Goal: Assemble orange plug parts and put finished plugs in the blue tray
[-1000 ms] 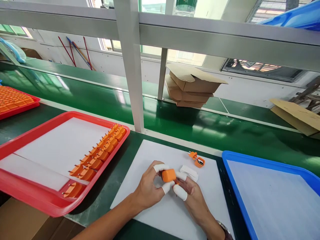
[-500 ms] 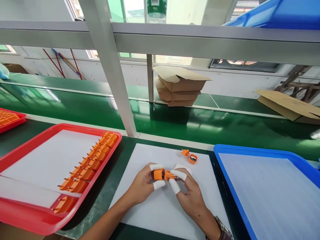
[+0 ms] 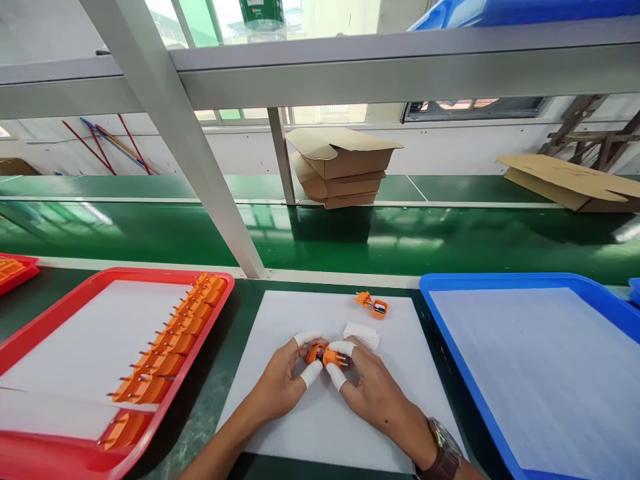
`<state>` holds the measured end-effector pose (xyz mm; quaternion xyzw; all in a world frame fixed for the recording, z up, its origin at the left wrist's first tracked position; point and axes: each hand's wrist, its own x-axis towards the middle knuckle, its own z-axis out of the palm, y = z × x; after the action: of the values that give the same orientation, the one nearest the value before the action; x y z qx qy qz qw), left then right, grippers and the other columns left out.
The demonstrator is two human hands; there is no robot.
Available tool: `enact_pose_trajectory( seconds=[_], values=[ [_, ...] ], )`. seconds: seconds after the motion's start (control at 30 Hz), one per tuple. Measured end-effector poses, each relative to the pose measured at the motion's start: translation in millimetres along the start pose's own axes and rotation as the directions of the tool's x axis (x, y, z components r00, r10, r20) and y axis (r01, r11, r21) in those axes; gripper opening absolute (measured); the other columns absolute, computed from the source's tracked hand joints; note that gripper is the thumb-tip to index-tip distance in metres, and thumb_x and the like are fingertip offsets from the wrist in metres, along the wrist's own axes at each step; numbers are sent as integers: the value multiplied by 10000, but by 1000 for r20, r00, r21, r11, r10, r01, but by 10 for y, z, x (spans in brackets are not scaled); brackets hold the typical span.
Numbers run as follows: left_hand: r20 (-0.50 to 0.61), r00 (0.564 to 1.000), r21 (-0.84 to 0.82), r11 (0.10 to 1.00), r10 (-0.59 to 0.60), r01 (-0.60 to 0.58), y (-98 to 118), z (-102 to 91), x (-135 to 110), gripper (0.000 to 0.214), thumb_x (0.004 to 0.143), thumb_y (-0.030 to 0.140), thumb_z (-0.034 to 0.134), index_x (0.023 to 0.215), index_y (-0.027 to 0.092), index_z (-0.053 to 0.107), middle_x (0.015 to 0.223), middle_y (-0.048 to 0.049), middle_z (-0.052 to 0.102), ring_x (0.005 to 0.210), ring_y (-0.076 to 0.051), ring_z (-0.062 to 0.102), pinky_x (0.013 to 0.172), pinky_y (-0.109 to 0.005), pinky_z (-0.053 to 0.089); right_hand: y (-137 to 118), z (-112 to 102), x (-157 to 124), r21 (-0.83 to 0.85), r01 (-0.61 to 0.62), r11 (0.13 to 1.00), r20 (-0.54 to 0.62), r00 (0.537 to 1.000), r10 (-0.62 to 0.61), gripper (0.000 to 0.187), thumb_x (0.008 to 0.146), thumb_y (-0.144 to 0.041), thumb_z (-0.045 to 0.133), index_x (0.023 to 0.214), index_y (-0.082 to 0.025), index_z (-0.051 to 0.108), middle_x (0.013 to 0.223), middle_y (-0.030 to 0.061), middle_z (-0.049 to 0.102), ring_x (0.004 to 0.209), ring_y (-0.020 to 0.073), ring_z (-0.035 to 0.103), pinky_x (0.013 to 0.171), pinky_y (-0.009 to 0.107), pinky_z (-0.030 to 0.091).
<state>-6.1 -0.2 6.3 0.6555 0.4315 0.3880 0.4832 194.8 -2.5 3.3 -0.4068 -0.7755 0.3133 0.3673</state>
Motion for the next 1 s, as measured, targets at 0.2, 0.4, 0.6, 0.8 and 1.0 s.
enact_pose_trajectory(
  seconds=[0.2, 0.4, 0.6, 0.8, 1.0],
  values=[
    [10, 1000, 53, 999, 1, -2, -61, 16, -21, 375, 926, 242, 547, 1301, 246, 547, 1223, -97, 638, 1096, -222, 626, 1002, -439, 514, -17, -11, -3, -61, -1, 998, 26, 1000, 3, 302, 838, -57, 521, 1091, -217, 559, 911, 48, 557, 790, 203, 517, 684, 356, 494],
    [-87, 987, 159, 980, 134, -119, -73, 100, -10, 334, 879, 133, 525, 1186, 245, 595, 1028, -56, 659, 909, -189, 638, 825, -351, 551, -48, 34, -25, -48, 77, 996, 37, 996, -75, 271, 872, -64, 503, 1093, -214, 545, 996, 70, 577, 839, 210, 526, 736, 379, 502],
    [-24, 989, 235, 962, 147, -138, -17, 41, -21, 381, 892, 126, 518, 1243, 265, 559, 1065, -58, 644, 917, -183, 622, 836, -350, 539, -18, 29, -14, -52, 67, 996, 34, 997, -65, 288, 843, -30, 488, 1061, -211, 544, 1007, 71, 569, 867, 219, 531, 759, 392, 506],
    [133, 983, 274, 948, 128, -160, 26, -113, 0, 451, 876, 194, 636, 1305, 288, 536, 1233, -84, 588, 1117, -227, 579, 974, -403, 505, 27, -15, 3, -112, 23, 993, 49, 999, -18, 279, 828, -17, 485, 1028, -204, 541, 952, 65, 550, 826, 219, 520, 725, 393, 502],
    [161, 973, 298, 932, 163, -206, -69, -119, 5, 442, 927, 201, 587, 1348, 306, 504, 1211, -80, 576, 1016, -195, 568, 845, -336, 524, 2, -44, -14, -97, 93, 991, 126, 989, -81, 254, 846, -13, 480, 1010, -203, 518, 1078, 88, 567, 911, 229, 529, 795, 418, 513]
  ],
)
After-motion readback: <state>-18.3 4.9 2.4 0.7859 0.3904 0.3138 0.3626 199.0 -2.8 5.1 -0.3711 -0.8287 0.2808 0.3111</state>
